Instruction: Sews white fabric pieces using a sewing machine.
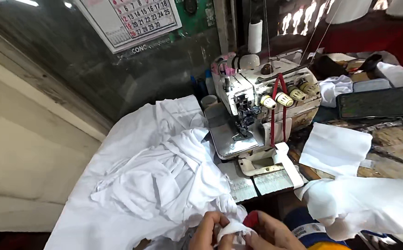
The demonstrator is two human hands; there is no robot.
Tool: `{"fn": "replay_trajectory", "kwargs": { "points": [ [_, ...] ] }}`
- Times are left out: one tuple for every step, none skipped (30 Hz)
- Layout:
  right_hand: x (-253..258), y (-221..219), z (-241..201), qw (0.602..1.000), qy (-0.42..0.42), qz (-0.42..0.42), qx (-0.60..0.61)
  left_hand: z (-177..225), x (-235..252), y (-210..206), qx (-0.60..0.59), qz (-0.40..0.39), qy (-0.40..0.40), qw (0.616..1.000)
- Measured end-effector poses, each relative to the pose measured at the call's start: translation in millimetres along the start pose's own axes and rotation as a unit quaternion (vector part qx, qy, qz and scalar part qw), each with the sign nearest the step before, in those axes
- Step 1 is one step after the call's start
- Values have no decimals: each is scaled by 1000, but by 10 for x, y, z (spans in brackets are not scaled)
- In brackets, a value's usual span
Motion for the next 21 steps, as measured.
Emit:
{"fn": "replay_trajectory", "kwargs": {
  "points": [
    [99, 43, -87, 997, 53, 14, -61, 19, 71, 87, 6, -22, -19, 1000],
    [204, 65, -203, 987, 104, 21, -118, 101, 170, 209, 28, -26, -50, 998],
    [307, 62, -319, 978, 137, 26, -154, 222, 291, 338, 69, -15, -85, 994],
    [415, 43, -402, 975, 147, 23, -166, 360, 437, 445, 130, 9, -118, 984],
    [537, 25, -439, 976, 140, 19, -164, 462, 613, 504, 204, 43, -149, 967],
    [674, 29, -427, 976, 125, 25, -176, 492, 814, 509, 277, 73, -176, 942],
    [805, 53, -378, 971, 105, 39, -209, 446, 1017, 463, 341, 76, -193, 917],
    [912, 88, -315, 964, 86, 54, -244, 351, 1197, 387, 390, 48, -192, 899],
    [991, 122, -264, 957, 74, 66, -273, 253, 1334, 306, 421, 9, -182, 888],
    [1036, 145, -233, 949, 71, 76, -299, 173, 1418, 240, 445, -23, -170, 879],
    [1052, 157, -220, 941, 75, 86, -320, 117, 1453, 198, 462, -39, -163, 871],
    [1052, 164, -219, 933, 86, 98, -334, 85, 1458, 181, 470, -43, -160, 867],
    [1043, 163, -226, 928, 96, 109, -343, 73, 1443, 183, 470, -39, -166, 866],
    [1035, 163, -232, 924, 100, 118, -348, 75, 1415, 199, 463, -29, -177, 868],
    [1031, 160, -235, 923, 103, 124, -348, 88, 1380, 223, 451, -13, -192, 871],
    [1032, 149, -233, 925, 107, 124, -341, 103, 1342, 253, 437, 5, -206, 875],
    [1038, 131, -229, 929, 114, 122, -330, 113, 1303, 282, 424, 22, -218, 879],
    [1045, 110, -228, 931, 126, 122, -320, 112, 1267, 302, 414, 33, -224, 882],
    [1052, 89, -227, 931, 138, 124, -316, 102, 1235, 315, 407, 41, -228, 884],
    [1059, 74, -222, 928, 146, 129, -317, 88, 1206, 323, 400, 47, -233, 885],
    [1068, 67, -213, 925, 153, 135, -322, 74, 1178, 332, 393, 56, -241, 886]
  ]
}}
Point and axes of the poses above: each hand's wrist, its own x-axis towards the middle knuckle, its own y-axis out of the back of the hand, z = x × y, the point moved 6 cm from there along x, towards the middle knuckle, and after that the axes turned 3 degrees about x, right-handed, at the moved point
